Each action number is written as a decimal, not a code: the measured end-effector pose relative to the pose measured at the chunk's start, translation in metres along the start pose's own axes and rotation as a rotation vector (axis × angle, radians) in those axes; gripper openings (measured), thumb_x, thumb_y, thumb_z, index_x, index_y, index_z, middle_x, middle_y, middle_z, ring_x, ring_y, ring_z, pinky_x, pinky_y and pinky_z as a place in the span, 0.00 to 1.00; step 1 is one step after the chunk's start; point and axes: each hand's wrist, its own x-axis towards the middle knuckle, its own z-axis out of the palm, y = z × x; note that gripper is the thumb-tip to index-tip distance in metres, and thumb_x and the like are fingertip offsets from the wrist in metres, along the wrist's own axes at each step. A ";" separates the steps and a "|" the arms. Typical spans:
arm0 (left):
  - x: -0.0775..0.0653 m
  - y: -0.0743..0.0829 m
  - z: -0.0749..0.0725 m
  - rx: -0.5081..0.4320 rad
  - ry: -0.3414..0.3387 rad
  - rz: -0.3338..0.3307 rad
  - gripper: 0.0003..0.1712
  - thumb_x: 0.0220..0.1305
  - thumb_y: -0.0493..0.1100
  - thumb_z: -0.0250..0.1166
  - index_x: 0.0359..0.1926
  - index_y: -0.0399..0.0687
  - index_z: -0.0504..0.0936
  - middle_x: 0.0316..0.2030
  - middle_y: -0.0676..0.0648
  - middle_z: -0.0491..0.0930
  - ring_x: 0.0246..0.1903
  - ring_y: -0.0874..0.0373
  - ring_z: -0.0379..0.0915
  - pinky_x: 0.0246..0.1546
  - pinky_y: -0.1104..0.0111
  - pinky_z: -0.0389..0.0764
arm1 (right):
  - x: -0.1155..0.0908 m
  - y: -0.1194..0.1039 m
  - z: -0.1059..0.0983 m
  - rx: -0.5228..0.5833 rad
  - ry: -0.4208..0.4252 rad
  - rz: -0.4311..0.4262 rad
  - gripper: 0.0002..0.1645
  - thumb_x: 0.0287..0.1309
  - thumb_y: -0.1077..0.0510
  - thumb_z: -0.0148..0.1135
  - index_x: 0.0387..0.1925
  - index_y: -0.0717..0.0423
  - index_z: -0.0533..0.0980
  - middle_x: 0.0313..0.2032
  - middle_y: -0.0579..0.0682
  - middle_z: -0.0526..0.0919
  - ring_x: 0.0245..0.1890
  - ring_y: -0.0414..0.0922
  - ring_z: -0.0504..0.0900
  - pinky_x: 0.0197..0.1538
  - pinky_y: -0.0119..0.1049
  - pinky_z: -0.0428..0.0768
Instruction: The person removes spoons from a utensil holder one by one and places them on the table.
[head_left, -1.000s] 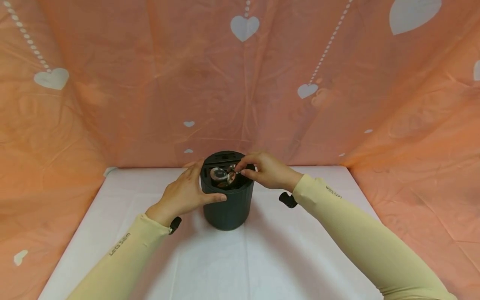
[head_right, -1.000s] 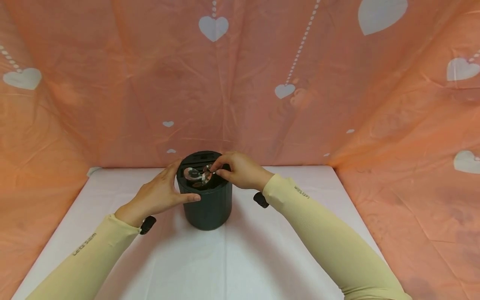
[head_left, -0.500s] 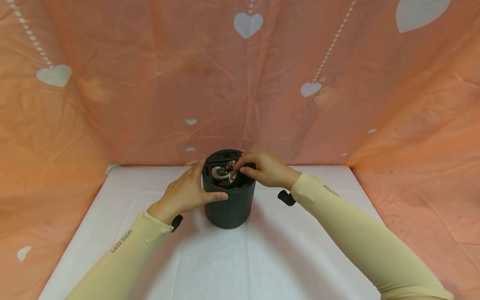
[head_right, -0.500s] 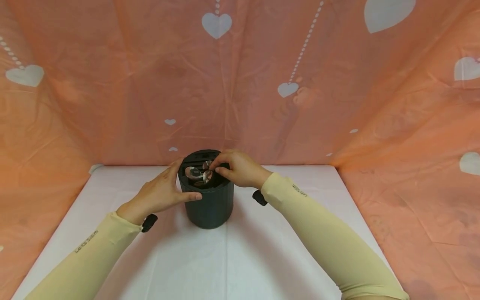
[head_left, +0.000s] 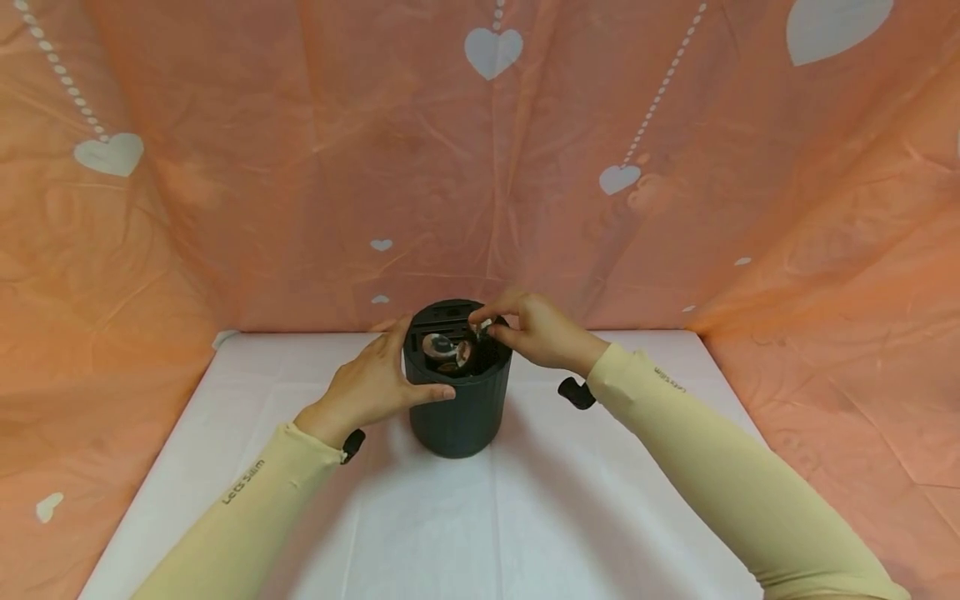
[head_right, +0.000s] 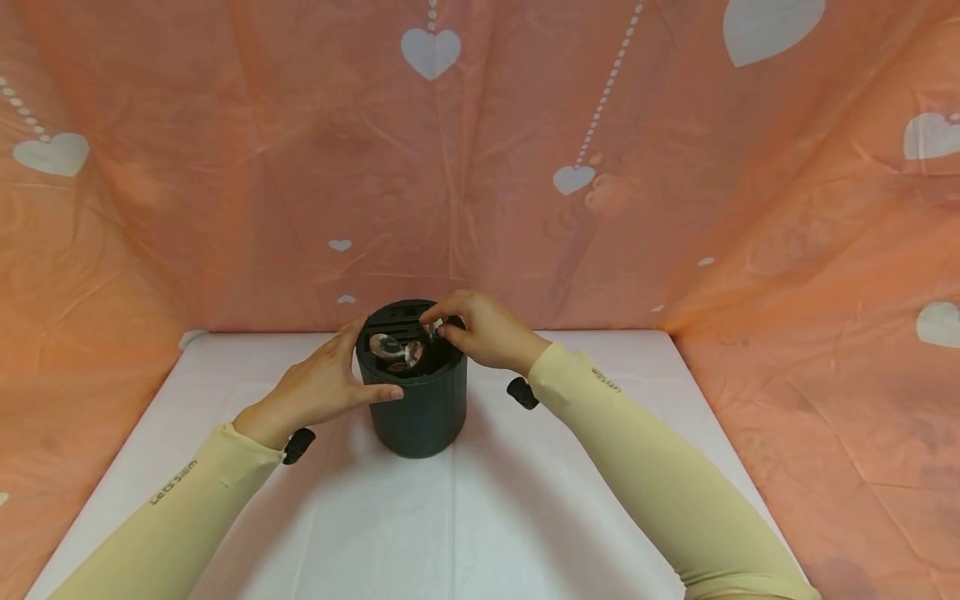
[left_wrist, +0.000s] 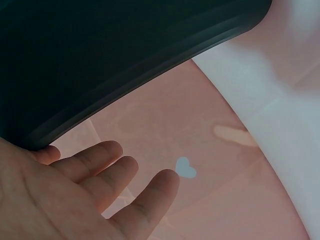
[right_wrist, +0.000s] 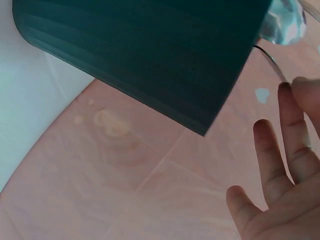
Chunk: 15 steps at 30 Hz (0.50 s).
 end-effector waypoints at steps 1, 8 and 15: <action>0.000 0.000 0.000 0.002 0.000 -0.002 0.81 0.35 0.91 0.57 0.80 0.52 0.37 0.77 0.42 0.49 0.71 0.40 0.54 0.54 0.38 0.70 | 0.000 -0.001 -0.002 -0.004 0.008 -0.006 0.19 0.62 0.71 0.63 0.53 0.57 0.83 0.50 0.48 0.84 0.56 0.45 0.78 0.58 0.45 0.75; 0.001 0.000 0.000 0.003 -0.003 -0.009 0.81 0.36 0.90 0.58 0.80 0.51 0.38 0.77 0.41 0.48 0.71 0.40 0.54 0.53 0.38 0.70 | -0.004 0.001 -0.007 -0.141 0.084 -0.090 0.14 0.57 0.67 0.70 0.46 0.55 0.86 0.45 0.47 0.86 0.52 0.46 0.79 0.58 0.46 0.74; 0.000 0.000 0.000 -0.004 0.000 0.005 0.81 0.36 0.89 0.59 0.80 0.51 0.37 0.77 0.41 0.48 0.71 0.40 0.55 0.52 0.38 0.71 | -0.008 0.005 -0.004 -0.177 0.110 -0.093 0.08 0.56 0.62 0.74 0.39 0.50 0.88 0.41 0.45 0.80 0.46 0.47 0.75 0.49 0.43 0.75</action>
